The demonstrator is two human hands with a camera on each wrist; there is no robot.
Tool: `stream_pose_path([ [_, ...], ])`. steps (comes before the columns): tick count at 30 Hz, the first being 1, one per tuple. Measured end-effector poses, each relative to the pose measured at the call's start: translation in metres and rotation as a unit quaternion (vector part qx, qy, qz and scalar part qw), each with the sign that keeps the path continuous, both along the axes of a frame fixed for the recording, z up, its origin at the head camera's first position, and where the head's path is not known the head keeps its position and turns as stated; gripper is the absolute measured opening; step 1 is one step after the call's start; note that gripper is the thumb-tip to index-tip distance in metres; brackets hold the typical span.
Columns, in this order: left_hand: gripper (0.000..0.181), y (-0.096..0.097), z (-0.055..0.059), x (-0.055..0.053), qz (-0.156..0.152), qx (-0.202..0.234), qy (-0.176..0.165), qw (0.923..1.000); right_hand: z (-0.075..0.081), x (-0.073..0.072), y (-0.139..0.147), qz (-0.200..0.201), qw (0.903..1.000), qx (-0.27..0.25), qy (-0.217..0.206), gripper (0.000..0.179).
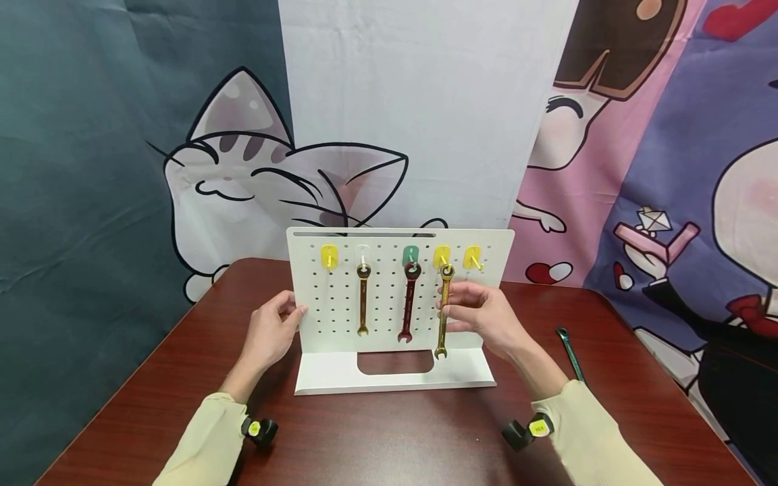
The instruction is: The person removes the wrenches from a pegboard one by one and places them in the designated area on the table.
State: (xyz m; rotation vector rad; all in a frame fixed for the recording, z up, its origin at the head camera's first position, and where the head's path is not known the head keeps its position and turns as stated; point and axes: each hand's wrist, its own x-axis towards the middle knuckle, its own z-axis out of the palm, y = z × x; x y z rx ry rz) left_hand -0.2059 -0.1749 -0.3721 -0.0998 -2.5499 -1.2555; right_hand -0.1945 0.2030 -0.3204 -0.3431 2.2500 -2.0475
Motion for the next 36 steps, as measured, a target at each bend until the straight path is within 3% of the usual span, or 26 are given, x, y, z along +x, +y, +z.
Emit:
stream_pose_path([
  [8, 0.009, 0.0, 0.0, 0.0, 0.001, -0.001, 0.0, 1.0, 0.002, 0.004, -0.002, -0.015, 0.9998, 0.014, -0.005, 0.044],
  [36, 0.009, 0.0, -0.003, -0.001, 0.002, -0.003, 0.002, 1.0, 0.014, 0.016, -0.003, -0.001, 0.9998, 0.02, 0.001, 0.043],
])
